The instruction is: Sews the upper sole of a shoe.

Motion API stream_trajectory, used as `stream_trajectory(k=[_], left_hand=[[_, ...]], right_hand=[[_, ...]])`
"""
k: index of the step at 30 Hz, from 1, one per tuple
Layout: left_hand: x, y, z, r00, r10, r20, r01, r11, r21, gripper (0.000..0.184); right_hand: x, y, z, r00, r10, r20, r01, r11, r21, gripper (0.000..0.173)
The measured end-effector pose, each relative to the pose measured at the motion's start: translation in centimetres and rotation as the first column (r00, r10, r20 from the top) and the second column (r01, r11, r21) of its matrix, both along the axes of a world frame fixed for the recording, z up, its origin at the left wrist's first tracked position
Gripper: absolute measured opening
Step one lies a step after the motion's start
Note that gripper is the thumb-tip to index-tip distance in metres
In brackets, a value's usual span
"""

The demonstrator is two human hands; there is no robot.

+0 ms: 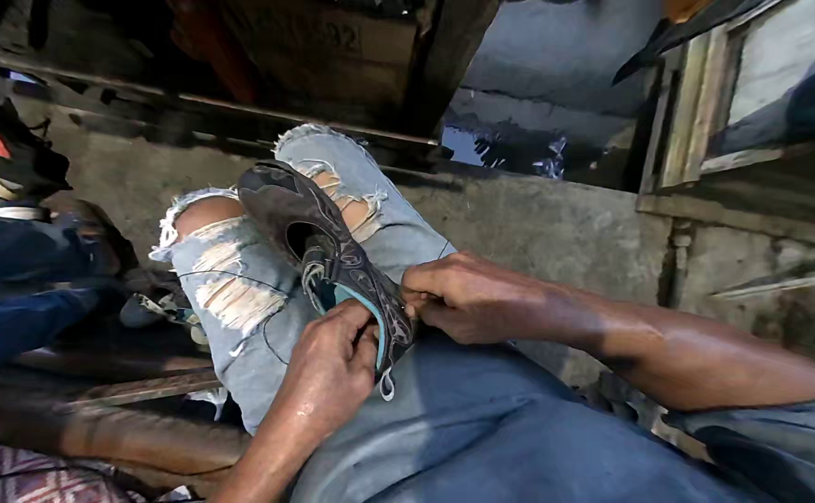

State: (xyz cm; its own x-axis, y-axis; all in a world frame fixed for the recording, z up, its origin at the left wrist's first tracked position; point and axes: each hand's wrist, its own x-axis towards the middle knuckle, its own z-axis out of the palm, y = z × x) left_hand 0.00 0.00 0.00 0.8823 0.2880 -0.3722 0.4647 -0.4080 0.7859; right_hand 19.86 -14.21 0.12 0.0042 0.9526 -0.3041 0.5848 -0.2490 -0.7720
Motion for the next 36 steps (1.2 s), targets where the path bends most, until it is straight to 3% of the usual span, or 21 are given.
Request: stream_trajectory(k=[4, 7, 12, 15, 18, 22, 25, 27, 29, 32, 36], left_hand=[[-0.1, -0.6, -0.4, 1.0, 0.002, -0.014, -0.001, 0.998, 0.064, 0.019], [0.3, -1.1, -0.4, 1.0, 0.013, 0.015, -0.014, 0.996, 0.088, 0.02], [0.2, -1.2, -0.7, 0.998, 0.034, 0.047, -0.039, 0.994, 0.099, 0.018], [-0.3, -0.8, -1.3, 0.994, 0.079, 0.077, -0.082, 0.996, 0.038, 0.015], [-1.0, -0.4, -2.0, 0.97, 0.189, 0.155, -0.176, 0.98, -0.095, 0.013], [-2.3, 0.2, -1.9, 0.954, 0.232, 0.188, -0.208, 0.968, -0.138, 0.017], [-3.2, 0.6, -1.4, 0.964, 0.219, 0.154, -0.212, 0.975, -0.062, 0.02], [-3.7, 1.2, -1.0, 0.959, 0.258, 0.12, -0.246, 0.963, -0.109, 0.023], [-4.0, 1.7, -0.5, 0.95, 0.294, 0.101, -0.273, 0.945, -0.182, 0.024], [-4.2, 2.1, -0.1, 0.949, 0.288, 0.125, -0.256, 0.941, -0.22, 0.025], [-4.4, 2.3, -0.1, 0.963, 0.237, 0.127, -0.215, 0.962, -0.168, 0.026]], right_hand=[[-0.1, -0.8, -0.8, 0.997, -0.071, 0.033, 0.069, 0.996, 0.057, 0.016], [0.2, -1.9, -1.6, 0.977, -0.14, 0.162, 0.124, 0.987, 0.101, 0.032], [1.8, -3.3, -3.3, 0.91, -0.366, 0.196, 0.322, 0.92, 0.224, 0.041], [4.0, -4.2, -3.4, 0.835, -0.498, 0.234, 0.462, 0.866, 0.193, 0.043], [3.8, -4.6, -2.7, 0.862, -0.468, 0.197, 0.458, 0.884, 0.098, 0.041], [2.0, -3.9, -1.8, 0.919, -0.394, 0.022, 0.386, 0.909, 0.155, 0.038], [2.0, -3.6, -1.3, 0.976, -0.214, -0.046, 0.215, 0.976, 0.033, 0.039], [3.0, -3.8, -1.0, 0.982, -0.081, -0.173, 0.064, 0.993, -0.1, 0.044], [4.0, -4.2, -1.0, 0.935, -0.013, -0.354, -0.017, 0.997, -0.082, 0.046], [4.8, -4.4, -0.1, 0.874, -0.002, -0.486, 0.014, 1.0, 0.02, 0.04], [4.0, -3.4, 0.0, 0.914, -0.102, -0.392, 0.172, 0.974, 0.147, 0.025]])
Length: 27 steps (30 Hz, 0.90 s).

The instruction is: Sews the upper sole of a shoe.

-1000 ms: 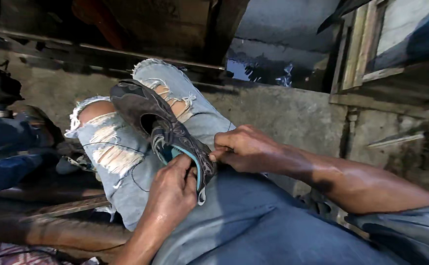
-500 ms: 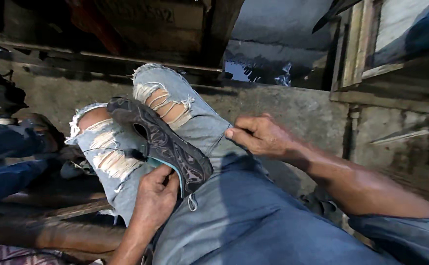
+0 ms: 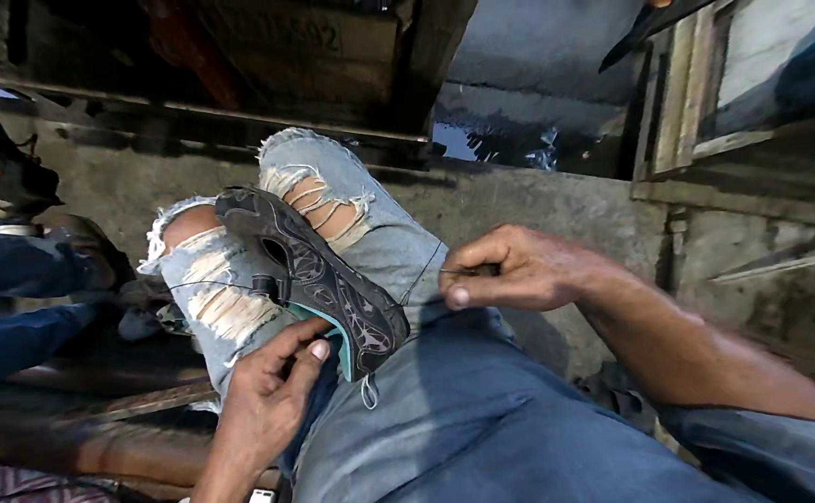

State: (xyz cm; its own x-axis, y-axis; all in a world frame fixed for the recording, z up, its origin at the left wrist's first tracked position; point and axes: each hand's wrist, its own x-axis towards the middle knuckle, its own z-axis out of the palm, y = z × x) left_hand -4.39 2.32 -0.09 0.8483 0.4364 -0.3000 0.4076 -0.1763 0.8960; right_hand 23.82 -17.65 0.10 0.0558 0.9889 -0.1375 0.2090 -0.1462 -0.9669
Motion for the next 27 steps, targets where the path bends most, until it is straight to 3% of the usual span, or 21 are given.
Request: stream_trajectory(k=[2, 5, 12, 16, 21, 27], left_hand=[[-0.1, 0.2, 0.0, 1.0, -0.019, -0.012, 0.019, 0.998, 0.052, 0.027], [-0.1, 0.3, 0.0, 0.999, -0.034, -0.041, 0.04, 0.988, 0.15, 0.028], [-0.1, 0.1, 0.1, 0.997, -0.029, -0.075, 0.047, 0.965, 0.256, 0.027], [0.5, -0.3, -0.1, 0.997, -0.04, -0.063, 0.055, 0.966, 0.253, 0.022], [0.6, -0.2, -0.6, 0.997, -0.016, -0.081, 0.039, 0.959, 0.281, 0.025], [0.5, 0.0, -0.7, 0.996, 0.003, -0.088, 0.024, 0.952, 0.304, 0.026]], right_hand=[[-1.1, 1.0, -0.2, 0.99, -0.067, 0.126, 0.065, 0.998, 0.019, 0.015], [-2.5, 2.6, -0.8, 0.958, -0.001, 0.288, 0.007, 1.0, -0.022, 0.014], [-2.7, 3.3, 1.2, 0.914, 0.081, 0.397, -0.052, 0.995, -0.083, 0.012], [-2.2, 3.0, 1.9, 0.867, 0.085, 0.49, -0.068, 0.996, -0.051, 0.007], [-1.8, 2.4, 1.7, 0.803, 0.07, 0.592, -0.137, 0.988, 0.069, 0.014], [-1.8, 2.4, 1.7, 0.84, 0.063, 0.539, -0.111, 0.992, 0.057, 0.017]])
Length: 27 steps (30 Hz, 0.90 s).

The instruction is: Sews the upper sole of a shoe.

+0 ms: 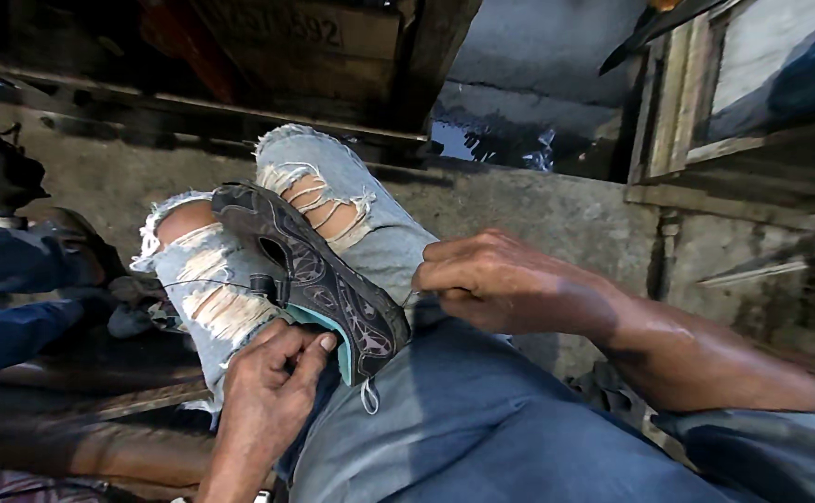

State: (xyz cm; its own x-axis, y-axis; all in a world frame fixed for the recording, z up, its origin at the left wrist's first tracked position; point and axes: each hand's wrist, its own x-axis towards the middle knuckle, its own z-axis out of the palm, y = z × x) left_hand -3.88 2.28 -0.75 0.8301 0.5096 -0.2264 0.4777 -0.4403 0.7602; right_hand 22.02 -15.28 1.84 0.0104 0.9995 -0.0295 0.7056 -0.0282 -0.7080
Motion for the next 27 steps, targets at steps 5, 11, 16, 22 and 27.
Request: stream_trajectory(k=[5, 11, 16, 22, 27], left_hand=[[-0.3, 0.5, 0.1, 0.999, 0.032, -0.042, -0.029, 0.997, 0.07, 0.028], [-3.9, 4.4, 0.7, 0.978, 0.105, -0.179, -0.053, 0.961, 0.273, 0.039], [-7.8, 6.8, 0.2, 0.945, 0.226, -0.238, -0.154, 0.946, 0.286, 0.039], [-8.7, 7.0, 1.3, 0.968, 0.144, -0.204, -0.078, 0.951, 0.299, 0.037], [-3.5, 2.4, 3.1, 0.997, 0.024, 0.072, -0.027, 0.998, 0.048, 0.044]], right_hand=[[-1.5, 0.3, -0.2, 0.973, -0.2, -0.113, 0.198, 0.98, -0.023, 0.03], [-3.9, 1.1, -2.1, 0.993, -0.063, -0.104, 0.047, 0.987, -0.156, 0.051], [-4.1, 1.3, -2.6, 0.995, -0.049, -0.087, 0.035, 0.987, -0.157, 0.048], [-3.4, 0.7, -2.2, 0.957, -0.146, -0.25, 0.093, 0.973, -0.211, 0.053], [-2.3, -1.9, -2.0, 0.934, -0.147, -0.326, 0.146, 0.989, -0.026, 0.033]])
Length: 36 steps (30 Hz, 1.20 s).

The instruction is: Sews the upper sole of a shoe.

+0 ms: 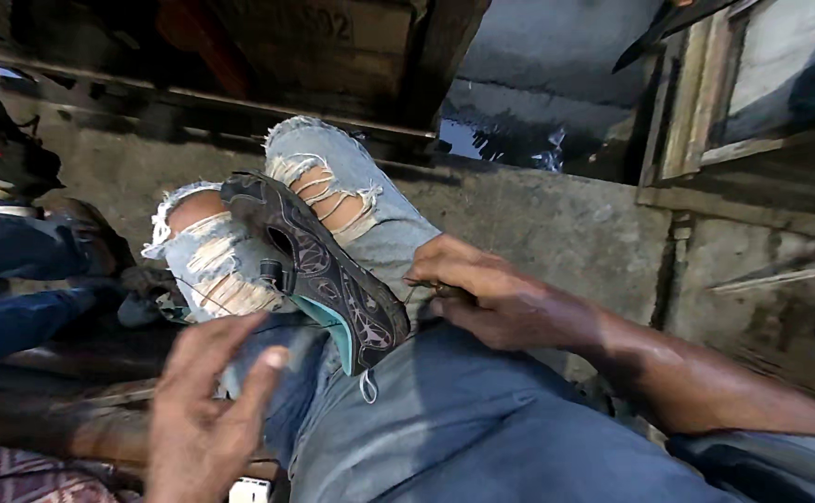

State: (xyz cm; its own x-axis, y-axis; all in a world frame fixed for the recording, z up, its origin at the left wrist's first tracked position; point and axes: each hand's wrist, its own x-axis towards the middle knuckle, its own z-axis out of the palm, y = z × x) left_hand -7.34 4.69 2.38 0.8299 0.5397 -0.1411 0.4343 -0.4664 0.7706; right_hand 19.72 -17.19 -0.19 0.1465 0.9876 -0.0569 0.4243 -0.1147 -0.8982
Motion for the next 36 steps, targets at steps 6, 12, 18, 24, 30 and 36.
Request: stream_trajectory(k=[6, 12, 18, 24, 30, 36], left_hand=[[6.0, -4.2, -1.9, 1.0, -0.001, 0.008, 0.005, 0.831, -0.557, 0.031], [6.3, -3.7, -1.8, 0.999, -0.036, 0.022, 0.042, 0.795, -0.605, 0.013], [6.1, -3.9, -2.0, 0.999, -0.023, 0.026, 0.034, 0.759, -0.65, 0.011], [6.1, -4.0, -2.3, 0.999, -0.025, 0.034, 0.041, 0.74, -0.671, 0.009], [6.1, -4.1, -2.8, 0.999, -0.032, 0.037, 0.048, 0.74, -0.671, 0.01], [6.1, -4.1, -2.9, 1.0, -0.014, 0.027, 0.029, 0.716, -0.698, 0.013]], right_hand=[[0.1, -1.0, 0.5, 0.977, 0.106, 0.184, -0.111, 0.994, 0.018, 0.027], [0.2, -0.5, 0.6, 0.958, 0.152, 0.244, -0.162, 0.986, 0.024, 0.027], [0.3, 0.1, 1.1, 0.937, 0.196, 0.29, -0.201, 0.98, -0.011, 0.026], [0.7, 0.9, 1.8, 0.897, 0.259, 0.358, -0.262, 0.964, -0.041, 0.024], [0.8, 2.7, 1.8, 0.844, 0.348, 0.409, -0.351, 0.934, -0.07, 0.018], [0.6, 3.2, 1.3, 0.851, 0.337, 0.403, -0.325, 0.94, -0.099, 0.015]])
